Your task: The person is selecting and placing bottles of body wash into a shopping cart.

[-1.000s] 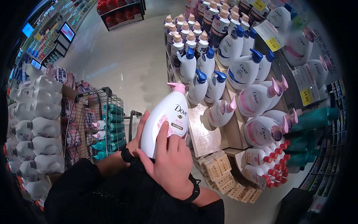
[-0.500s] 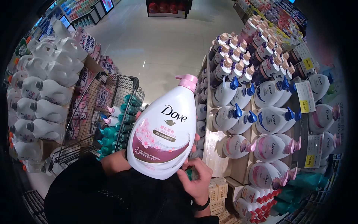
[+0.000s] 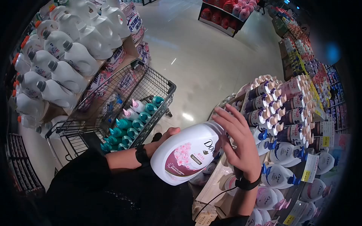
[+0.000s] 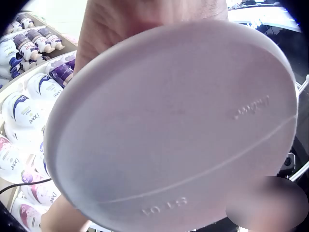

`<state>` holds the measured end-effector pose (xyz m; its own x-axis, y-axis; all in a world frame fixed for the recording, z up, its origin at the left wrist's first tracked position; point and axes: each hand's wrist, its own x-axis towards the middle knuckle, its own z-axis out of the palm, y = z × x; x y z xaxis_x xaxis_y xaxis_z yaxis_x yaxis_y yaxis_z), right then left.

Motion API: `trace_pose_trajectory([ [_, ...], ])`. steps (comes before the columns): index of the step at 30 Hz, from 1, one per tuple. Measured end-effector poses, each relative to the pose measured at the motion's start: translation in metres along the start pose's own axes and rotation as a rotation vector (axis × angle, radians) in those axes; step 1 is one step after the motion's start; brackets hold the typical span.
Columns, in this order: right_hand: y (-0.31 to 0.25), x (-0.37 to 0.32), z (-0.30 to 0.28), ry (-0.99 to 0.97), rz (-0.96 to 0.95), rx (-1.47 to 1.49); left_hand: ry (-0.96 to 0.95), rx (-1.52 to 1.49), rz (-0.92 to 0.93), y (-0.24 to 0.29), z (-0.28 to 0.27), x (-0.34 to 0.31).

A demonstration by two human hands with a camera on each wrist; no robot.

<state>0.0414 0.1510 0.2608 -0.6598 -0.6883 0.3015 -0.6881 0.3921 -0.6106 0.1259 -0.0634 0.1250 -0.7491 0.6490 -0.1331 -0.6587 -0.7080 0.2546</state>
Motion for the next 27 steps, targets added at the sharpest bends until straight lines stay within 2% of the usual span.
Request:
trace_pose_trajectory([
  [2,0.007,0.028,-0.013,-0.318,-0.138,-0.097,0.067,-0.039,-0.027,0.004,0.001,0.001],
  [3,0.004,0.037,-0.016,-0.335,-0.155,-0.099,0.065,-0.046,-0.005,0.004,-0.004,0.002],
  [5,-0.004,0.053,-0.019,-0.421,-0.114,-0.268,-0.148,-0.247,-0.015,0.005,-0.02,0.008],
  [7,-0.005,0.065,-0.022,-0.438,-0.142,-0.298,-0.144,-0.251,0.008,0.009,-0.019,0.014],
  [9,-0.007,0.076,-0.027,-0.555,-0.172,-0.458,-0.159,-0.418,-0.105,0.015,-0.014,0.016],
  [11,-0.003,0.086,-0.031,-0.596,-0.194,-0.461,-0.205,-0.459,-0.084,0.018,-0.011,0.021],
  [13,0.006,0.097,-0.036,-0.745,-0.169,-0.398,-0.268,-0.576,-0.164,0.018,-0.018,0.025],
  [17,-0.001,0.114,-0.037,-0.777,-0.261,-0.364,-0.294,-0.616,-0.169,0.029,-0.029,0.02],
  [18,-0.002,0.12,-0.033,-0.785,-0.303,-0.343,-0.297,-0.625,-0.143,0.03,-0.042,0.011],
  [21,-0.013,0.145,-0.012,-0.834,-0.414,-0.266,0.01,-0.512,0.191,0.019,-0.116,-0.013],
  [22,-0.017,0.155,0.001,-0.806,-0.521,-0.274,0.013,-0.528,0.212,0.019,-0.132,-0.012],
  [24,-0.018,0.173,0.027,-0.861,-0.59,-0.287,-0.119,-0.605,0.348,0.017,-0.157,-0.015],
  [25,-0.016,0.184,0.045,-0.895,-0.663,-0.307,-0.116,-0.62,0.393,0.016,-0.159,-0.016],
  [27,-0.004,0.201,0.087,-0.984,-0.763,-0.251,0.339,-0.542,0.628,0.018,-0.162,-0.014],
])
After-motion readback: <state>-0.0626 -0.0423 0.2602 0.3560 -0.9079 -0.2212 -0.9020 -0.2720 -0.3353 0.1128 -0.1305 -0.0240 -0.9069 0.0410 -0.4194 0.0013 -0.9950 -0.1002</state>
